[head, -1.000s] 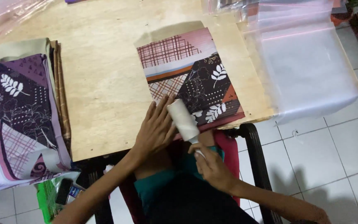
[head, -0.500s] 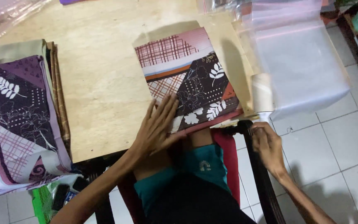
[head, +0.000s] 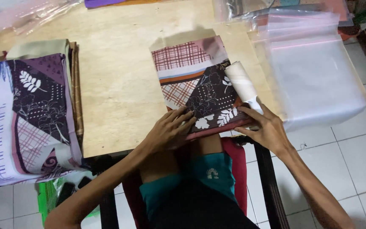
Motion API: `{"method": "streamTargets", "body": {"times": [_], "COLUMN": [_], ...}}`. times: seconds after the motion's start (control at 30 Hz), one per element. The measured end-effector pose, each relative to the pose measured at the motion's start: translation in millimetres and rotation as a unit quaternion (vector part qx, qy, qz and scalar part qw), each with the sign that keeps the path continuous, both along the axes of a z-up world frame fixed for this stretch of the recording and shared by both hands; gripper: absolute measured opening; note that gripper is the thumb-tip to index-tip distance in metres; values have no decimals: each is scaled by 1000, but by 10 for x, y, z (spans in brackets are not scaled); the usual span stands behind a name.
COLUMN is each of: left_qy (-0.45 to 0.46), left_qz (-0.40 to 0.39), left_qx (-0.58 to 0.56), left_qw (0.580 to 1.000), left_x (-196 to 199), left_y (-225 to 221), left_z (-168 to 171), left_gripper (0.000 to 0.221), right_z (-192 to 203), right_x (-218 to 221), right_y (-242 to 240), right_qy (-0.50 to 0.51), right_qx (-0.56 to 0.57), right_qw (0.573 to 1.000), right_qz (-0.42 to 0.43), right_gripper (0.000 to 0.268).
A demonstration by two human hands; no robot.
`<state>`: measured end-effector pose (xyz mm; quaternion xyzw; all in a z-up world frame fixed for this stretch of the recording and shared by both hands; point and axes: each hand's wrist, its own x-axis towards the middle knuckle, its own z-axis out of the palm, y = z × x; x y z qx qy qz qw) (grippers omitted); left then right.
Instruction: Folding a patterned cloth and cleaning it with a lint roller on a wooden table.
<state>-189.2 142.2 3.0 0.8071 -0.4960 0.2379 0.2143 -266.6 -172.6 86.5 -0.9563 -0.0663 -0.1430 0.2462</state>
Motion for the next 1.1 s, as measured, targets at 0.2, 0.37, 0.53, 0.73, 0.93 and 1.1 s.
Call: {"method": "streamTargets", "body": {"times": [0.2,0.37,0.53,0.73,0.93,1.1], "left_qy": [-7,-39,-47,86,103,382], "left_qz": [-27,-10,18,-34,-51,45], "left_qx": [5,12,-15,-75,-167,-204], "left_qw": [1000,999,999,993,979,900], "left_x": [103,166,275,247,341,789], "left_y": [35,-35,-141,-226,-234,-58], "left_z": [64,-139,94,933,1881,2724], "left_gripper": [40,31,28,20,42,13], "right_z": [253,407,426,-22,1199,2485], "right_x": [51,124,187,346,744,1362], "right_y": [-23,79,54,-231,-308,342], "right_qy": [20,31,55,30,52,416], "right_qx": [-27,-28,-71,-130,13,56], "right_qw": [998,998,995,991,982,906], "right_qz": [52,53,46,30,180,50], "right_gripper": [54,62,77,64,21,15]}}
